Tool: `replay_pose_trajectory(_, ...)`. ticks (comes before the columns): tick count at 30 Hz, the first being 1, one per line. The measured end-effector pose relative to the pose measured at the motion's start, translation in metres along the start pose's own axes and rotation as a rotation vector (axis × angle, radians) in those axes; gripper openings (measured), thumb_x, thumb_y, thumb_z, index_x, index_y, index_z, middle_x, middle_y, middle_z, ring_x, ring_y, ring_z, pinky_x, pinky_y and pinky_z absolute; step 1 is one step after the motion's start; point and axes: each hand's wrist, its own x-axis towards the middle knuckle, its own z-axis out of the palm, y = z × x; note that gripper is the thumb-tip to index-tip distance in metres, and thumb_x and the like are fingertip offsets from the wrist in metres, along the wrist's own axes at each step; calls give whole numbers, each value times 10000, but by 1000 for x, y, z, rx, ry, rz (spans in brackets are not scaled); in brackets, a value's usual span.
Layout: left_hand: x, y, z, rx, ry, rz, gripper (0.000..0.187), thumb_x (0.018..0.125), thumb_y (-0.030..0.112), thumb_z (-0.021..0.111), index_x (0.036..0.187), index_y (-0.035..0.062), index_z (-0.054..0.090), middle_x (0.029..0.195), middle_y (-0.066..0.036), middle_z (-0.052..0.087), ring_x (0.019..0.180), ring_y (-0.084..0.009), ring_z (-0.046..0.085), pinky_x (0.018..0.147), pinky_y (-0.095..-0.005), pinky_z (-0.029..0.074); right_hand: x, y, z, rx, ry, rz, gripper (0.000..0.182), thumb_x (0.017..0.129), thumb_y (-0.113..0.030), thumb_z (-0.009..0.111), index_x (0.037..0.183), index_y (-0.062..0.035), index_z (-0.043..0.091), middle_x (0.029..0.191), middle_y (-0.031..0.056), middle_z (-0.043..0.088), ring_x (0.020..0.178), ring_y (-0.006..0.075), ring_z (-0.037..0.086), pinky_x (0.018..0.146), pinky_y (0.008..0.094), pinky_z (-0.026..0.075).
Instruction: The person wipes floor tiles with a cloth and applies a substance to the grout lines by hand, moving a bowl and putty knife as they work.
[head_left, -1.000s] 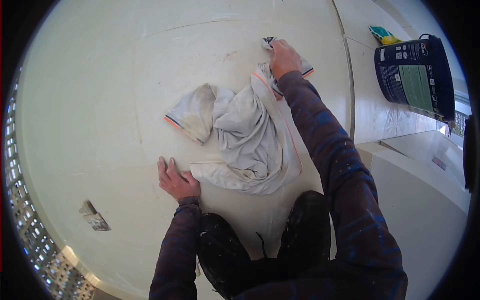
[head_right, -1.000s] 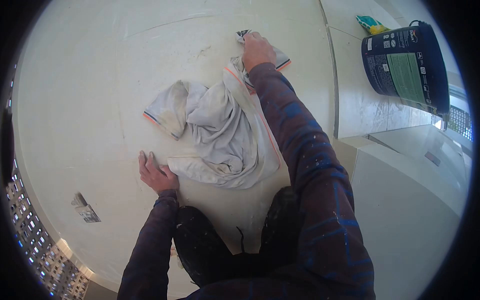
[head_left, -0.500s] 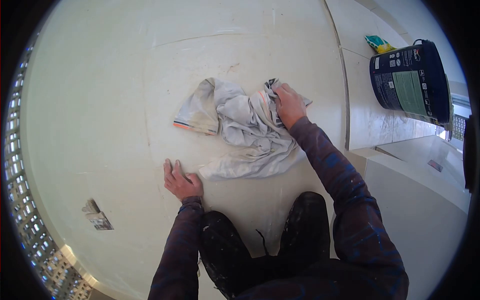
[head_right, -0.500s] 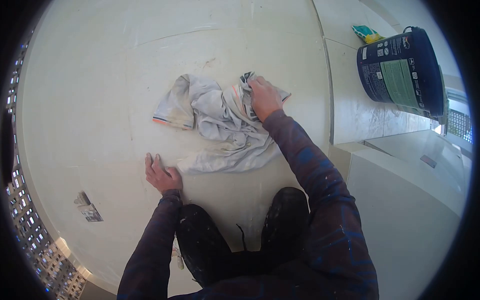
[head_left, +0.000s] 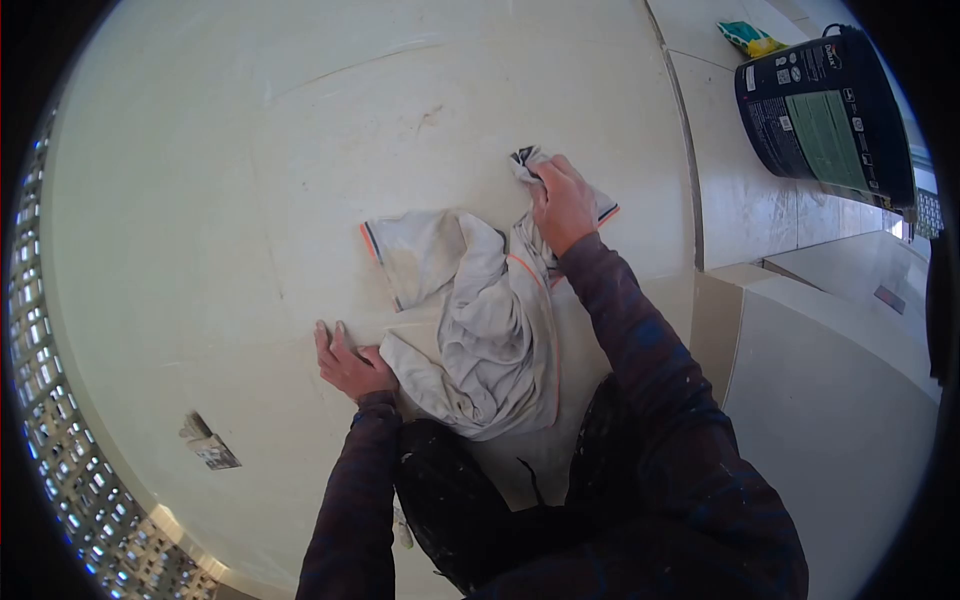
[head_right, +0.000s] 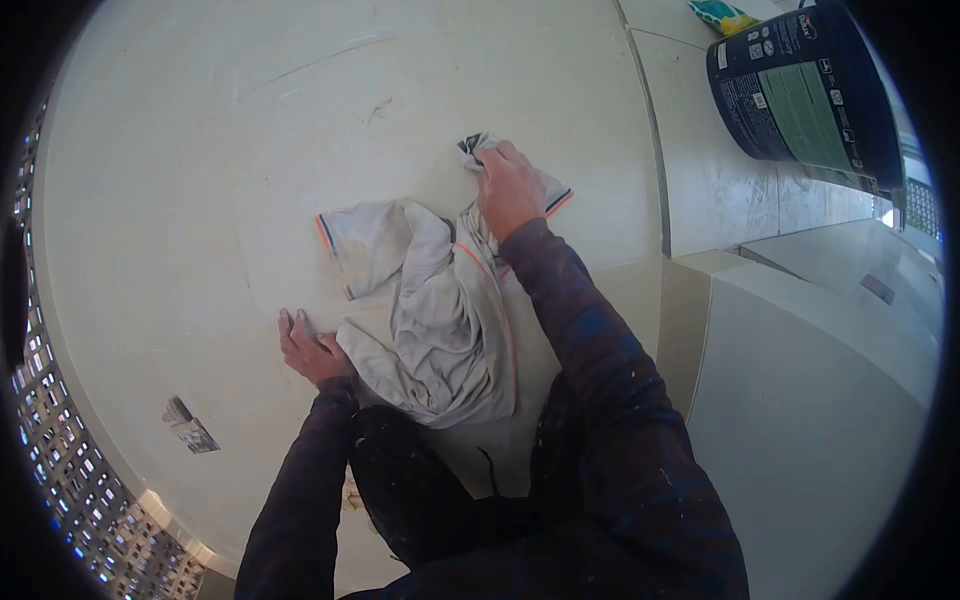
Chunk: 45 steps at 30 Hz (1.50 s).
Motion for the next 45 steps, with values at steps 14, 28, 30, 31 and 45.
replay_pose_trajectory(14,2,-3,5,12,52,19,577,764,101,504,1335,23,541,1522,-216,445,1388,-369,429,1074,-537,332,-5,7,-12,-15,-181,-33,327,829,-7,648,1146,-85,633,1052,93,568,1037,327,588,835,455,515)
replay_pose_trajectory(28,7,-2,8,-31,127,6,512,767,164,589,1274,86,594,1508,-138,469,1362,-331,457,1066,-499,358,-76,4,7,-92,-38,-63,262,869,-47,637,1126,-101,633,1051,119,588,1023,356,579,868,458,496)
replay_pose_trajectory(30,12,-4,11,-34,145,11,518,765,174,597,1277,98,594,1501,-125,475,1354,-328,463,1063,-500,362,-11,11,14,-118,-23,-61,227,897,-97,631,1124,-102,647,1048,146,637,1035,388,607,878,485,496)
replay_pose_trajectory(31,8,-8,12,-41,153,17,523,762,183,605,1279,109,595,1494,-112,481,1345,-324,470,1060,-501,367,12,14,20,-101,15,-97,236,904,-113,623,1137,-94,652,1050,154,650,1048,398,612,869,491,497)
replay_pose_trajectory(45,12,1,15,9,174,-29,494,837,237,560,1321,138,577,1502,-83,475,1369,-294,452,1090,-506,357,-393,-30,-67,-74,-266,-42,340,762,-29,657,1100,-65,656,1023,92,581,993,309,574,830,440,427)
